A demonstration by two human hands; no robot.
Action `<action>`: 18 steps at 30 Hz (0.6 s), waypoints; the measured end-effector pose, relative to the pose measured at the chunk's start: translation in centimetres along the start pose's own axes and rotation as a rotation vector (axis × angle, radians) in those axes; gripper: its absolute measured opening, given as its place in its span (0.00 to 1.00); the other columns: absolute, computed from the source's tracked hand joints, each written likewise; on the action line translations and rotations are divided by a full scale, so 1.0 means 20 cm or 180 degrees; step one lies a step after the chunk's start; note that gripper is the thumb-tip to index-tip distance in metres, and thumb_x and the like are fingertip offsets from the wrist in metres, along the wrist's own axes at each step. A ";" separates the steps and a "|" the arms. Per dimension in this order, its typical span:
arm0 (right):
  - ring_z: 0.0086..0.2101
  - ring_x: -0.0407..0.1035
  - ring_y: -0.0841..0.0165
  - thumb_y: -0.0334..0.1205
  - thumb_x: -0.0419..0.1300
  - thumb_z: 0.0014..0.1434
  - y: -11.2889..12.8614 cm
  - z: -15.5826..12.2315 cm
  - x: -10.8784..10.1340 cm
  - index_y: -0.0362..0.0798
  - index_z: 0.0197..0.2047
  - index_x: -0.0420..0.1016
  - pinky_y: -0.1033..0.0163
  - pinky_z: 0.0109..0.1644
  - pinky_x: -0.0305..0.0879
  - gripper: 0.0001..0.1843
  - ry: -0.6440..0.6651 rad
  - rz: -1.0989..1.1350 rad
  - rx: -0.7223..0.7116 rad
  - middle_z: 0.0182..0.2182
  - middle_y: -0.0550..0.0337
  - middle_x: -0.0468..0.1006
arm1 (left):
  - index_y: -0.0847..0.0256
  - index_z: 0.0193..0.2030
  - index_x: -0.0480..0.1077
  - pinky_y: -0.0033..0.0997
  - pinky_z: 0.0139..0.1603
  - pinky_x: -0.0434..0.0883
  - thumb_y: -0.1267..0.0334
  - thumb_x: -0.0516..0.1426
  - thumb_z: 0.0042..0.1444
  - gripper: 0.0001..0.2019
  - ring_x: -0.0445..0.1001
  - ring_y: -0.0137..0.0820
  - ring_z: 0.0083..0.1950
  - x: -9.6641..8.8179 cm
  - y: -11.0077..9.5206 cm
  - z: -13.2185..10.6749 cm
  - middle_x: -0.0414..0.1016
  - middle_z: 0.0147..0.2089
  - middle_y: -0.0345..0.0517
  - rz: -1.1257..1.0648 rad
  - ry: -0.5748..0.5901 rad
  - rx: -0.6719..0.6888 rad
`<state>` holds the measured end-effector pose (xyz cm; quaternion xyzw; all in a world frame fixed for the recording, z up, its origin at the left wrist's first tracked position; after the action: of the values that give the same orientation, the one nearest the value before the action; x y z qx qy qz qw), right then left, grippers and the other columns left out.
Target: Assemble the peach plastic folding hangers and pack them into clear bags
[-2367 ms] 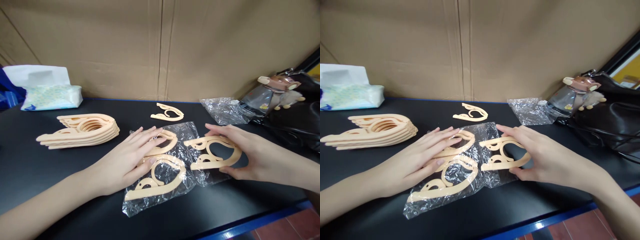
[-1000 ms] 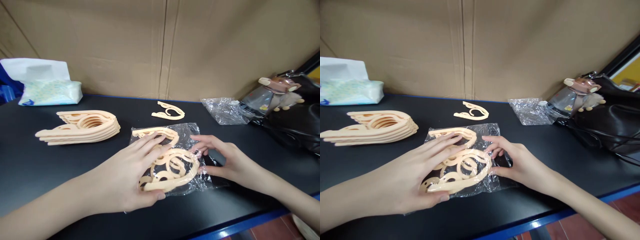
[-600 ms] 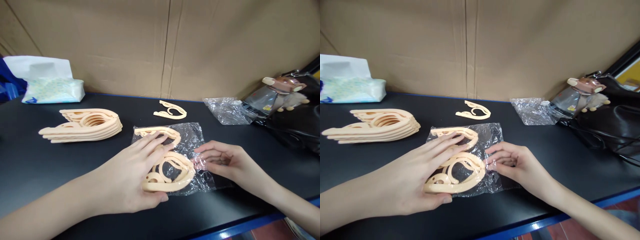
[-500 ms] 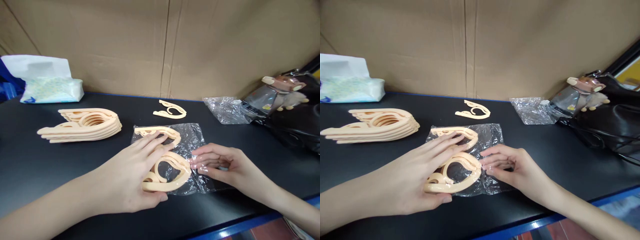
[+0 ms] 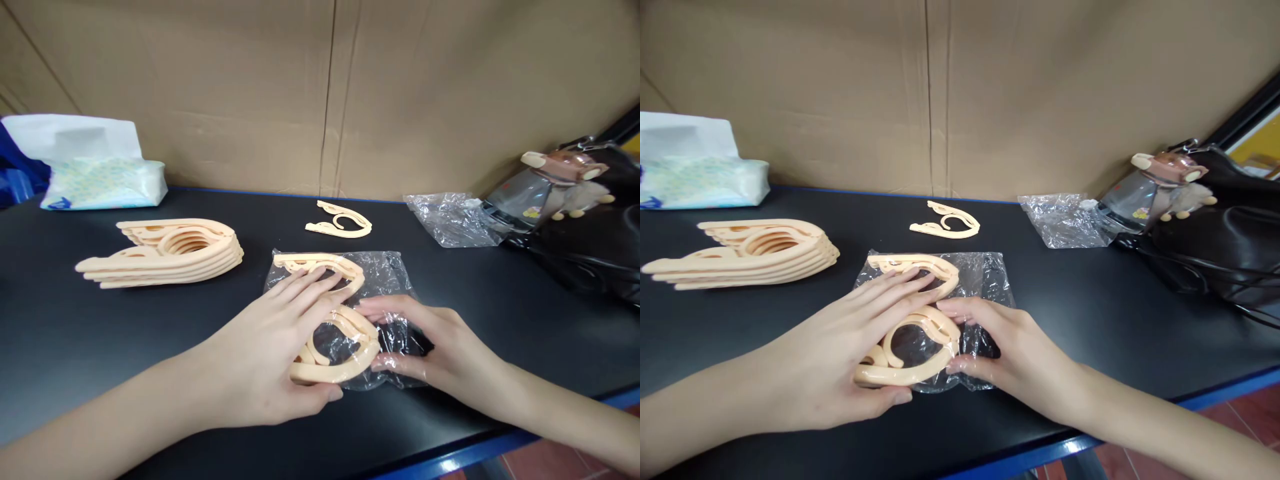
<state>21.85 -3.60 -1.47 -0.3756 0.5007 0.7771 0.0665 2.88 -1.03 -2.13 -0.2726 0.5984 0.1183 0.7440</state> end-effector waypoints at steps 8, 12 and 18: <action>0.53 0.72 0.73 0.37 0.69 0.57 -0.02 0.05 0.00 0.58 0.58 0.67 0.70 0.60 0.66 0.28 0.0070 0.0043 -0.0052 0.56 0.67 0.75 | 0.53 0.73 0.47 0.53 0.71 0.54 0.41 0.58 0.54 0.44 0.47 0.44 0.75 -0.02 0.03 0.00 0.48 0.75 0.43 -0.0182 0.0168 -0.0157; 0.58 0.67 0.69 0.36 0.66 0.59 -0.01 0.08 -0.02 0.59 0.66 0.57 0.63 0.63 0.64 0.35 0.0375 -0.0029 -0.0082 0.60 0.63 0.72 | 0.53 0.73 0.47 0.52 0.72 0.53 0.41 0.58 0.55 0.43 0.47 0.44 0.75 -0.02 0.03 0.01 0.49 0.75 0.44 -0.0149 0.0153 -0.0158; 0.26 0.76 0.69 0.38 0.56 0.64 -0.07 0.23 -0.32 0.50 0.61 0.63 0.61 0.35 0.75 0.23 -0.0168 -0.0449 0.0130 0.33 0.62 0.82 | 0.54 0.74 0.43 0.52 0.72 0.52 0.41 0.56 0.56 0.44 0.46 0.43 0.75 -0.02 0.03 0.01 0.48 0.75 0.45 -0.0051 0.0172 -0.0158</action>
<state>24.72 2.63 2.72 -0.3879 0.4869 0.7696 0.1420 2.60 -0.45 -1.95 -0.2989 0.6130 0.1197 0.7215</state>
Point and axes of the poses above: each hand's wrist, its own z-axis towards the middle knuckle, its own x-axis out of the palm, y = z × x, the point moved 5 cm from there along z, towards the middle knuckle
